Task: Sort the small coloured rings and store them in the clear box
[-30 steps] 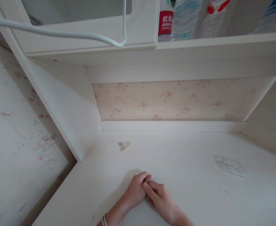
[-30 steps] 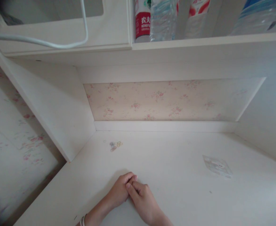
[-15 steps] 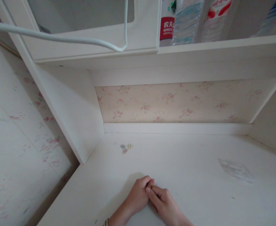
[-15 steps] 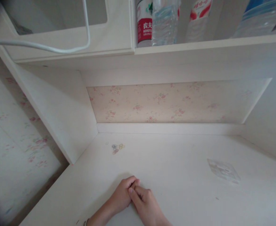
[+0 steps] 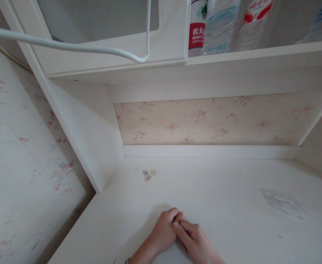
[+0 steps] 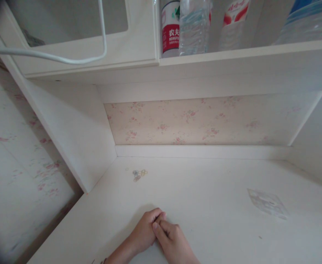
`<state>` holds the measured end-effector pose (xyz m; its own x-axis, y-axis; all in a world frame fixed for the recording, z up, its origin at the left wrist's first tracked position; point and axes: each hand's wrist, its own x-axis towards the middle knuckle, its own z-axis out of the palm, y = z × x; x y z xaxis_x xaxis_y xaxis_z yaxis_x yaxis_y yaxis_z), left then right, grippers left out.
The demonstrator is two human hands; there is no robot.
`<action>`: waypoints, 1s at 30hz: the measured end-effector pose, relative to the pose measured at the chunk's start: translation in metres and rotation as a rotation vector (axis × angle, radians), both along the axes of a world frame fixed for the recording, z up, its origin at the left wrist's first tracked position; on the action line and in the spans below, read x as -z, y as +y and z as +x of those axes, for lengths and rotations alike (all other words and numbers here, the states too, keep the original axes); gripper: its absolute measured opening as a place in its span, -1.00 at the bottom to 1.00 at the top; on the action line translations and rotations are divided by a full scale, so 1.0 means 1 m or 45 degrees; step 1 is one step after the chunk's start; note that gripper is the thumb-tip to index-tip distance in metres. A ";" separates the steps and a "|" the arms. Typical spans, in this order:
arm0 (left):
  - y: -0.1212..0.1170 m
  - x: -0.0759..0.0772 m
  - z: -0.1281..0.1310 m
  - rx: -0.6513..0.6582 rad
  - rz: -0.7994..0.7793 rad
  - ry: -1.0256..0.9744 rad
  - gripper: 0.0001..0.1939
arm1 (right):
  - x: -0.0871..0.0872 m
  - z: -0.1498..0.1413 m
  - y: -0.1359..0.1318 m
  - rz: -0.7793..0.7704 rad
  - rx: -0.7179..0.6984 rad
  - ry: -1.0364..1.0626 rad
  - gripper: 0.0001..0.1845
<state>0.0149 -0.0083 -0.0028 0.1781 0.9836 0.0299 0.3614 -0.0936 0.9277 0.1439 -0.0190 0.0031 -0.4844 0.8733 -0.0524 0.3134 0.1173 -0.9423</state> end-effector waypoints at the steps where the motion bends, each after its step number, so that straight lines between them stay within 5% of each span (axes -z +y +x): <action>1: 0.000 0.000 0.000 0.005 0.004 0.001 -0.61 | 0.000 0.000 0.000 -0.002 -0.006 0.003 -0.46; 30: 0.001 0.002 0.000 -0.002 -0.036 0.024 -0.59 | 0.003 -0.001 0.003 0.026 -0.031 -0.023 -0.42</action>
